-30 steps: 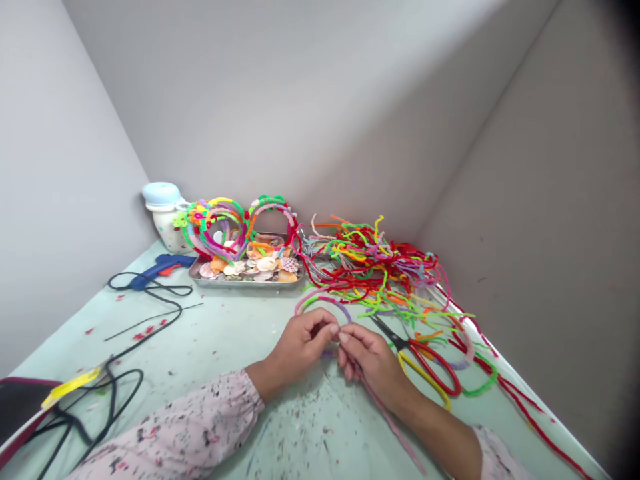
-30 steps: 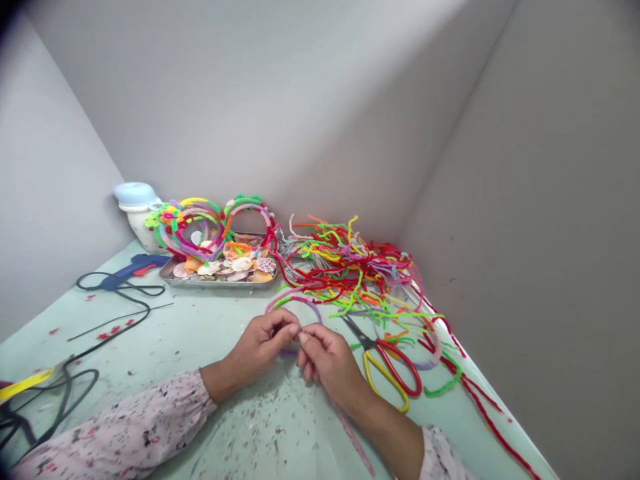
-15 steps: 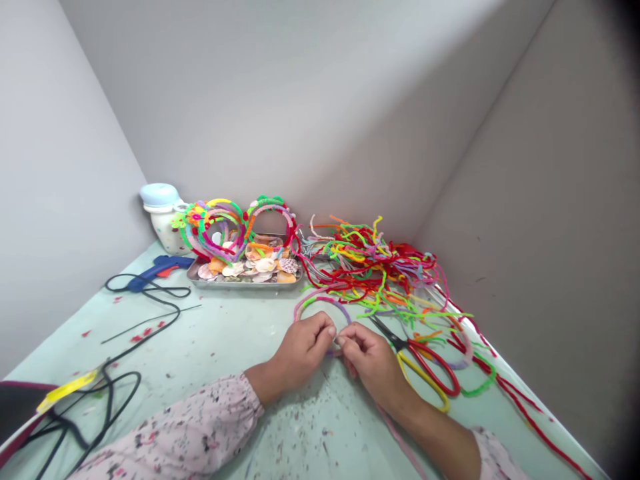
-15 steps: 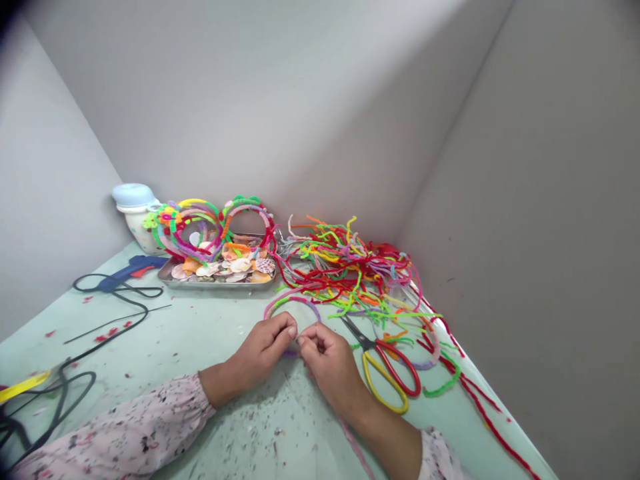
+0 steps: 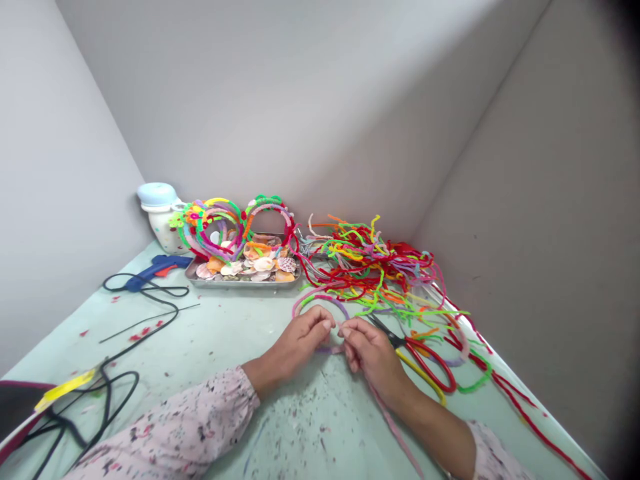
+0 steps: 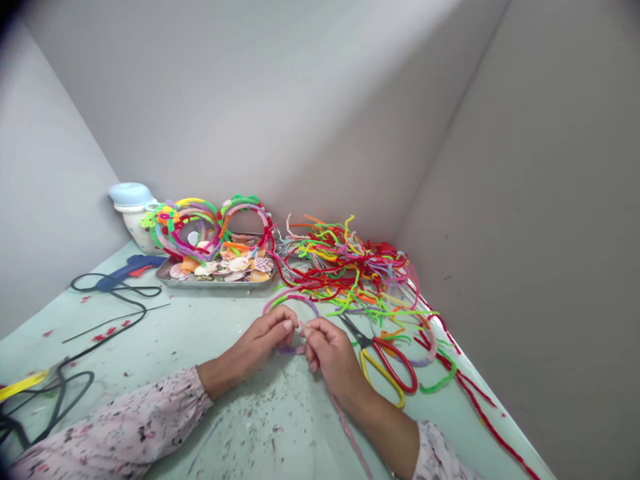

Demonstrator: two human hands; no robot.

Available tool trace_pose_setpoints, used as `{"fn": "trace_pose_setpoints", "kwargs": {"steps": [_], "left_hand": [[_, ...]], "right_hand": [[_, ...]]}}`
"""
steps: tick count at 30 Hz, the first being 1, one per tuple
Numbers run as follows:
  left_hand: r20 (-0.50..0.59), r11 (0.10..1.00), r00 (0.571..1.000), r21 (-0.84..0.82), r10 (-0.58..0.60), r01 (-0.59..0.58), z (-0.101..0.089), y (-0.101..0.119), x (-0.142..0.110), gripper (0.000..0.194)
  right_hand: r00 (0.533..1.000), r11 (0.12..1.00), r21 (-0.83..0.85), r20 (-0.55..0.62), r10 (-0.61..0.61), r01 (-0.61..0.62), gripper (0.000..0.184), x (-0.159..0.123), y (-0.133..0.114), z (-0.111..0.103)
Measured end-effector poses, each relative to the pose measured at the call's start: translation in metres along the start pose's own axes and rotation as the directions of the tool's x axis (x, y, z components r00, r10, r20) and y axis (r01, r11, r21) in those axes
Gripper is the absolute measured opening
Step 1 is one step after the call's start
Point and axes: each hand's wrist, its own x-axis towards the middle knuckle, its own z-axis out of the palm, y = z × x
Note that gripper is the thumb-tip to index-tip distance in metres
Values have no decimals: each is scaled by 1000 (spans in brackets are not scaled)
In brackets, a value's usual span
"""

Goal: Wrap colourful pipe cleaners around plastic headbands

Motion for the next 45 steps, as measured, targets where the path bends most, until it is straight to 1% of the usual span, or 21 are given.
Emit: {"fn": "trace_pose_setpoints", "kwargs": {"steps": [2,6,10,12,14,19,23,28,31,35,42,45], "left_hand": [[3,1000,1000,9,25,-25,2,-1,-1,19],[-3,994,998,96,61,-60,5,-2,-3,18],[-98,985,992,159,78,-62,5,-1,-3,15],[-126,983,989,171,82,-60,5,0,-2,15],[-129,980,987,187,92,-67,4,0,-1,15],[-120,956,977,258,175,-139,3,2,-1,17],[-109,950,974,264,199,-164,2,3,-1,18],[-93,947,977,278,191,-159,3,2,-1,14],[-97,942,978,304,183,-146,3,3,-1,17],[-88,942,981,307,170,-136,2,3,0,19],[-81,940,987,326,138,-104,4,3,-1,23],[-82,937,986,332,142,-107,4,2,-2,25]], "right_hand": [[1000,999,27,18,19,-19,23,1,1,-1],[999,999,42,38,31,-32,25,1,0,-1],[998,999,37,48,32,-34,24,1,-1,0],[998,999,35,59,35,-37,23,0,-1,0],[997,998,42,70,39,-42,23,0,-1,0],[994,998,36,90,55,-58,23,-1,-2,1],[994,997,49,92,60,-64,23,0,-1,-1],[994,995,77,91,62,-69,22,1,-1,-1],[993,995,62,99,70,-77,22,0,-3,0],[992,998,33,112,54,-58,22,-2,-5,1],[992,1000,-6,120,27,-27,22,-1,-3,0],[993,1000,-16,120,18,-17,21,-1,-3,0]]}}
